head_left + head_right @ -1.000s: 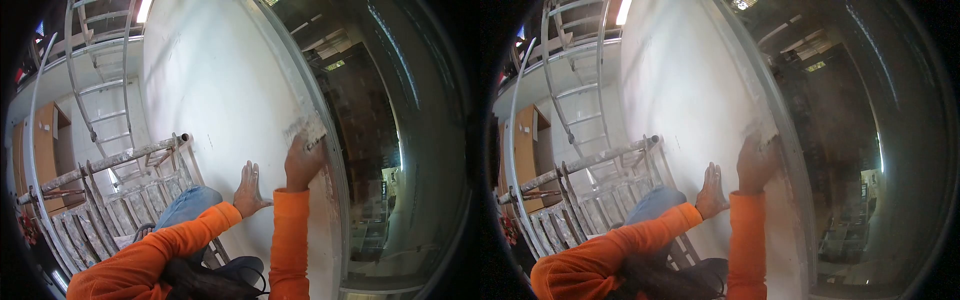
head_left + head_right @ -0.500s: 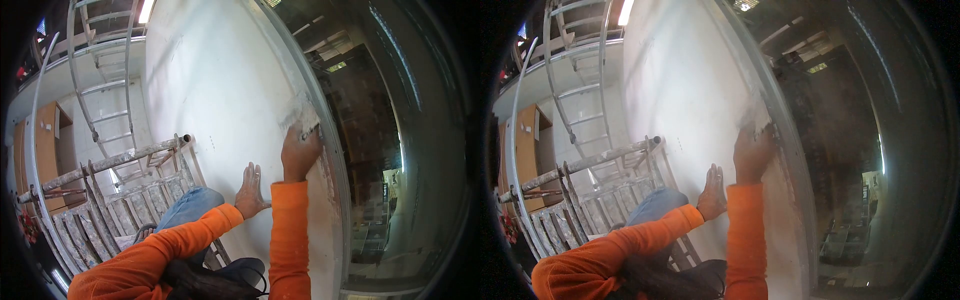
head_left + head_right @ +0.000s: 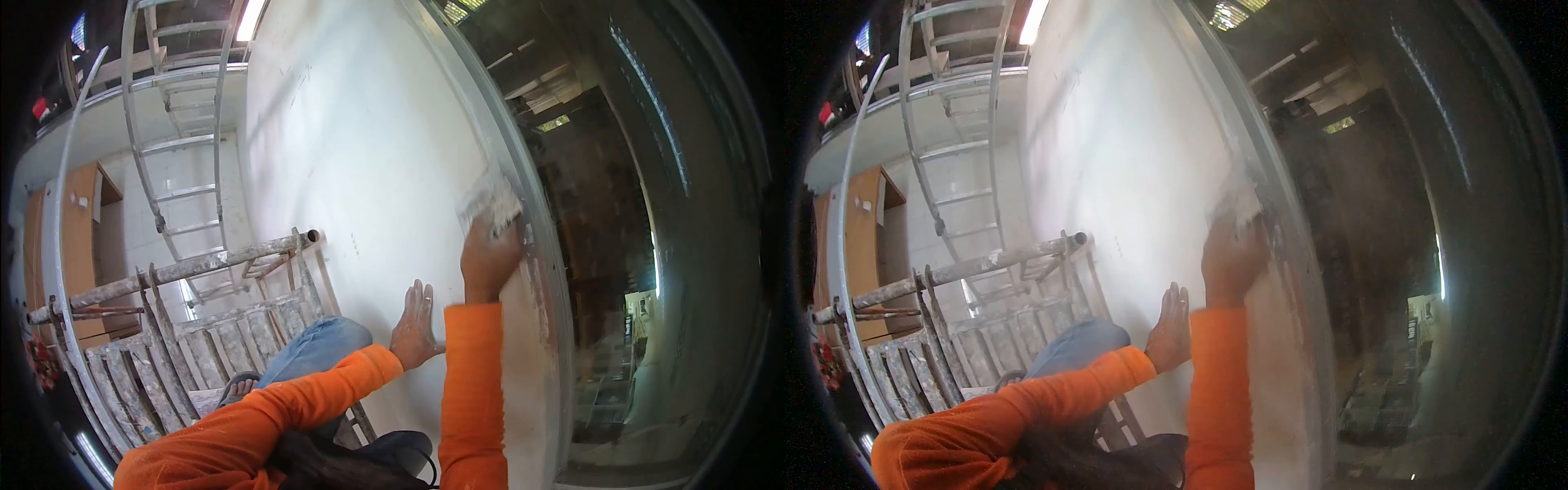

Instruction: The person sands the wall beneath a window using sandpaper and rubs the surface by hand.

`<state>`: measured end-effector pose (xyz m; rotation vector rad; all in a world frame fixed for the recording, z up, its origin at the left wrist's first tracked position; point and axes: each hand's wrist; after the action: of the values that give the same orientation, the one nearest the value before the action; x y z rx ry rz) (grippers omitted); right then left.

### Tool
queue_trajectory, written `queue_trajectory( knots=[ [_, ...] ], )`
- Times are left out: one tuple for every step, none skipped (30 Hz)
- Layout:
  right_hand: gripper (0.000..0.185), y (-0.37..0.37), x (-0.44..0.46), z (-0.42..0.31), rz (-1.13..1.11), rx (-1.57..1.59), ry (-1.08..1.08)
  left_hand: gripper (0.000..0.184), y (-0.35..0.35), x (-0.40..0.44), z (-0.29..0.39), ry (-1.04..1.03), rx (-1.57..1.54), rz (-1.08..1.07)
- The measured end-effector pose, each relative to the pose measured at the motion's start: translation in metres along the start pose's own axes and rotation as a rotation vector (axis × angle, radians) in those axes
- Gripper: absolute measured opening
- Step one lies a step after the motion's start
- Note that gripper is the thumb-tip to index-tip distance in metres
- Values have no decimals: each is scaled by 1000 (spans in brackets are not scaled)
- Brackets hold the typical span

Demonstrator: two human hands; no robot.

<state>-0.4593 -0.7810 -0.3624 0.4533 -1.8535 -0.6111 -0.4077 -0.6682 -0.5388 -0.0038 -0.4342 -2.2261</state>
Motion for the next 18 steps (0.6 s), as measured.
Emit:
queue_trajectory(
  knots=[
    [28,9,-7,1,-2,-3,7,132,5,0,4,-1,-6,4],
    [28,19,-13,0,19,-22,-14,133,11,-1,7,6,-45,-15],
    [29,25,-16,1,43,-40,-38,133,15,-1,9,12,-80,-36],
    [30,28,-15,2,25,14,-12,133,14,-1,8,13,-80,-38],
    [30,27,-14,4,24,13,-16,133,14,-2,7,3,-89,-27],
    [30,23,-11,6,40,16,15,134,13,-2,6,-6,-97,-14],
    [30,18,-7,6,56,19,48,134,12,-3,6,-6,-96,-13],
    [30,11,-1,5,57,22,49,133,11,-3,5,-4,-77,-14],
    [29,2,6,3,46,-16,24,133,9,-1,5,-1,-59,-14],
    [29,-4,11,1,33,-57,-2,133,6,1,2,3,-60,-13],
    [29,-8,13,0,27,-61,-6,133,3,1,1,-18,-9,5],
    [29,-11,16,-1,10,-49,17,133,1,0,-1,-44,44,24],
    [29,-9,15,0,5,-42,32,133,3,-1,0,-46,45,23],
    [28,-7,14,0,1,-35,48,133,7,-3,2,-20,-17,8],
    [28,8,5,5,2,-52,46,133,11,-1,5,7,-81,-5],
    [28,17,-1,5,-1,-62,48,133,13,1,7,6,-87,3],
    [28,25,-6,3,-4,-73,51,133,14,1,9,11,-76,1],
    [28,34,-12,-2,42,-8,29,134,14,-1,10,16,-64,-9]
  ],
)
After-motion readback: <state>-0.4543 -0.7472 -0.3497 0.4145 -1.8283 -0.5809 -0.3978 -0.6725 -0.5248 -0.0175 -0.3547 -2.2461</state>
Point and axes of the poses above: each hand's wrist, its own x-axis towards the middle knuckle, its own y-axis out of the back of the hand, z = x × y, and after that the axes turned 3 degrees about x, right-handed
